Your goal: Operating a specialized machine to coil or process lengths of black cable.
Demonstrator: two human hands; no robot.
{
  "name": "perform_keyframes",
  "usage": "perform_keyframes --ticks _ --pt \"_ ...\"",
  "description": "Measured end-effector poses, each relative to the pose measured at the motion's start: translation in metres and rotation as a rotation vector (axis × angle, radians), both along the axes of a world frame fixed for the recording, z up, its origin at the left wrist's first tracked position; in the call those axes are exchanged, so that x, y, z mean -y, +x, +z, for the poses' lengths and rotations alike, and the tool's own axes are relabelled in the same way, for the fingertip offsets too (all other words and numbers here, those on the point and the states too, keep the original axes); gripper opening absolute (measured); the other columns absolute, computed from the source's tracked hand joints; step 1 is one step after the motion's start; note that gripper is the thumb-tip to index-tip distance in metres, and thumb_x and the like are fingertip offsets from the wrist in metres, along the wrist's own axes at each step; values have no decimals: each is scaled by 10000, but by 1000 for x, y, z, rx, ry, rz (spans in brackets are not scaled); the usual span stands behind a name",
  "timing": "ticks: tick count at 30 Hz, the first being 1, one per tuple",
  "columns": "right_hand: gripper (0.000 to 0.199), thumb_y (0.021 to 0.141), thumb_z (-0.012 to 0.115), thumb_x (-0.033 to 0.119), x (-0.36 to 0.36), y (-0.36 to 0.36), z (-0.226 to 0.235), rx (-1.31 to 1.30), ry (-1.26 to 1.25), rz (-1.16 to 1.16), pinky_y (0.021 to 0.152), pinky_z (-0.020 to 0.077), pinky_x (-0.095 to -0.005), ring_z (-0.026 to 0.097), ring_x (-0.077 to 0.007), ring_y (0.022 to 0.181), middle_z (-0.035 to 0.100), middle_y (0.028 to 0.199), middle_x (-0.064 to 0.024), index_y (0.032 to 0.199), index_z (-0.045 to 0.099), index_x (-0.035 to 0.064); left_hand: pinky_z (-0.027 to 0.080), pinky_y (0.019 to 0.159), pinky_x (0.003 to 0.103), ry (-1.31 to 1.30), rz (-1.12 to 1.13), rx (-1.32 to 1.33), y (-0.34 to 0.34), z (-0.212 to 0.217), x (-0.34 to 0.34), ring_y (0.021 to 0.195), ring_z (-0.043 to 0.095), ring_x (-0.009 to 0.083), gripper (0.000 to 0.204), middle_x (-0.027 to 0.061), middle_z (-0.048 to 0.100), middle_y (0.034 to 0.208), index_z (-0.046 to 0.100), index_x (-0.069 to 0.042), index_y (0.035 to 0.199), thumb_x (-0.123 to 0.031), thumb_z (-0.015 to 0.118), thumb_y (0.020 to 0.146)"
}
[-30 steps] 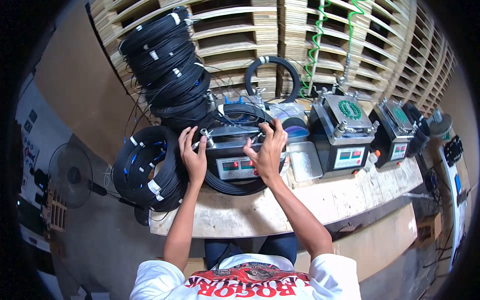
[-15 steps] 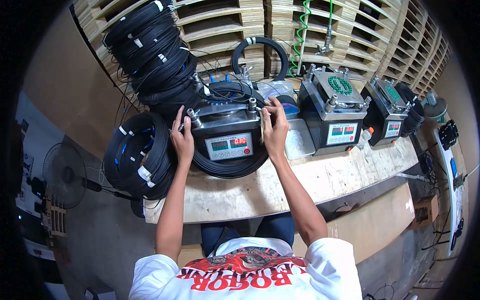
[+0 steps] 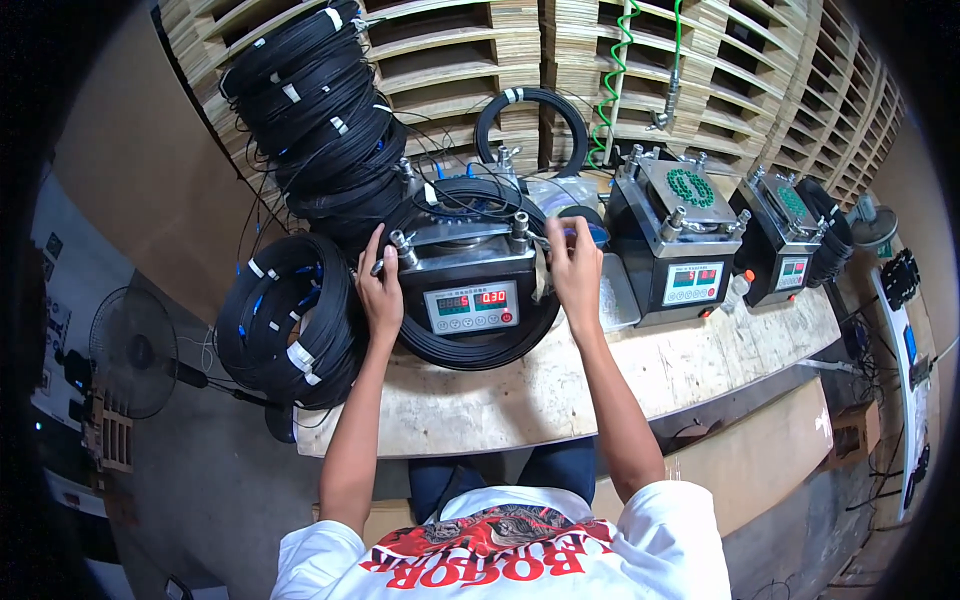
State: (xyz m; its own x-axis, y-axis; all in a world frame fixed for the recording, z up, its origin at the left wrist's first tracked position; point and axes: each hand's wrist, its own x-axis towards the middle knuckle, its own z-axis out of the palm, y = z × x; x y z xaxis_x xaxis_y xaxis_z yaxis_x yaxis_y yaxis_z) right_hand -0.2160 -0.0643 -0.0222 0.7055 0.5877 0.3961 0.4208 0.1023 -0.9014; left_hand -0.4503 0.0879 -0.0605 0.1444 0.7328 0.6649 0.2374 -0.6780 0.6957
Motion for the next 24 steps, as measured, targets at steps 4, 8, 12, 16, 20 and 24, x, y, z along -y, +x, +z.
perform_keyframes --ticks 4,8,12,16,20,24 --pt "177 966 651 77 4 -2 -19 86 96 120 584 440 -262 562 -92 682 639 798 -72 1101 573 -7 473 956 395 -9 1 -7 2 3 3 1080 631 335 416 206 638 1180 591 -68 1374 -307 526 1040" --pt "221 973 656 98 9 -3 -12 23 16 125 572 426 -238 555 -78 676 635 772 -73 1139 544 5 476 935 402 0 19 -10 -1 0 1 1056 632 341 417 208 636 1161 589 -72 1374 -316 529 1041" --pt "350 942 707 99 11 -25 -38 39 168 47 572 427 -240 541 -89 673 582 817 -55 1215 505 12 468 936 408 -26 22 -37 1 -4 -2 1059 619 368 456 225 623 1149 566 -78 1391 -365 534 1038" --pt "605 811 799 169 26 -58 -69 798 -167 60 883 419 -416 536 -276 1001 510 1092 -123 1350 527 129 471 934 411 36 22 -52 -3 -4 -5 1069 613 381 466 226 617 1167 561 -83 1392 -387 524 1040" --pt "659 812 777 184 21 -58 -77 844 -306 83 881 349 -411 500 -272 1049 504 1083 -97 1412 506 214 475 941 410 9 17 -41 3 -5 -3 1085 613 376 494 222 616 1182 561 -91 1396 -429 511 1039" --pt "666 821 764 161 16 -66 -71 890 -395 56 845 339 -412 490 -270 1021 494 1055 -98 1425 489 219 477 940 408 2 6 -32 -1 -8 -3 1085 616 366 509 215 617 1181 554 -85 1405 -436 511 1039"
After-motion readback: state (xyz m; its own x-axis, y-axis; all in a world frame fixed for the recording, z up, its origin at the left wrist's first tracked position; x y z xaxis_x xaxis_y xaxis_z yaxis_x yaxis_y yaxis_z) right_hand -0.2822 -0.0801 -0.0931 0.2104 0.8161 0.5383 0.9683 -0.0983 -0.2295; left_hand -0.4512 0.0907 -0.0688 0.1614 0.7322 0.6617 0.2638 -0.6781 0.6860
